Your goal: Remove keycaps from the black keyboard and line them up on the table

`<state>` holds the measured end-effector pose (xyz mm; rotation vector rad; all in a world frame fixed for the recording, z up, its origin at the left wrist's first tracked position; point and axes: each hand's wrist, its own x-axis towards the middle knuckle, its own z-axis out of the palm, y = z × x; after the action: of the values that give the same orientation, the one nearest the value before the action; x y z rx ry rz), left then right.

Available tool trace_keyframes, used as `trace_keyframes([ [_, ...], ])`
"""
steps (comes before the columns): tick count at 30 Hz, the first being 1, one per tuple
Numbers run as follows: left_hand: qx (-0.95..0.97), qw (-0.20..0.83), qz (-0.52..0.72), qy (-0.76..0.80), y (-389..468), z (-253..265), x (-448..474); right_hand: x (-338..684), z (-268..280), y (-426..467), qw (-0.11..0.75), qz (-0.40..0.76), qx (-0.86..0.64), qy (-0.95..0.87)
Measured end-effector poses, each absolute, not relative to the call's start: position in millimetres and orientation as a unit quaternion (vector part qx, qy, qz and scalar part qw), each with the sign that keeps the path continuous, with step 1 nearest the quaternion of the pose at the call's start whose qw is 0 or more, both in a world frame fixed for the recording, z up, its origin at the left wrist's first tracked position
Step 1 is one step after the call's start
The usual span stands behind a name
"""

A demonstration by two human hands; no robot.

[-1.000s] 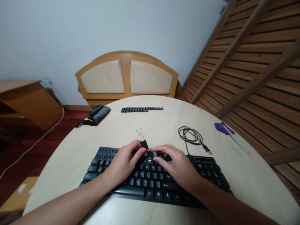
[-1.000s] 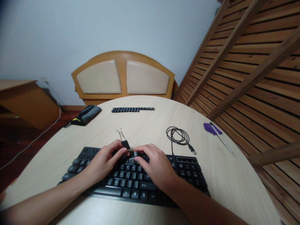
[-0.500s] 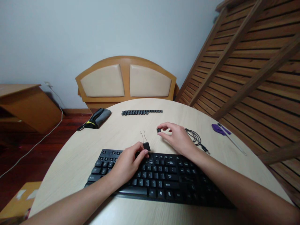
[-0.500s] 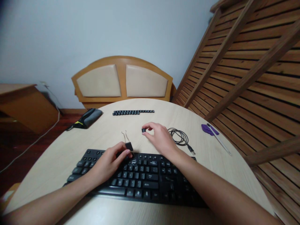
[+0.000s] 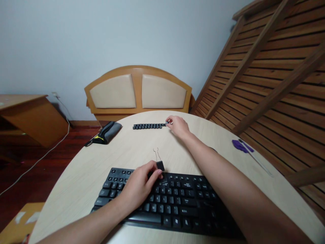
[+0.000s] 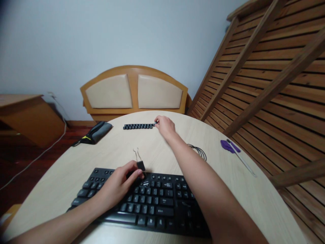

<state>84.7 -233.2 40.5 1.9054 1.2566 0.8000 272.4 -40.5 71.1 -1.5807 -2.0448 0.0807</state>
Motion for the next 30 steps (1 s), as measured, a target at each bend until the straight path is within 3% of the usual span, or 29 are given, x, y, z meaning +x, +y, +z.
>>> trace_keyframes([
  [15, 0.732, 0.361, 0.298, 0.496, -232.0, 39.6, 86.1, 260.2, 17.0, -23.9, 0.222, 0.012, -0.631, -0.744],
  [30, 0.728, 0.364, 0.296, 0.5, -233.9, 40.7, 87.0, 253.1, 9.0, -16.6, 0.22, 0.005, -0.633, -0.742],
])
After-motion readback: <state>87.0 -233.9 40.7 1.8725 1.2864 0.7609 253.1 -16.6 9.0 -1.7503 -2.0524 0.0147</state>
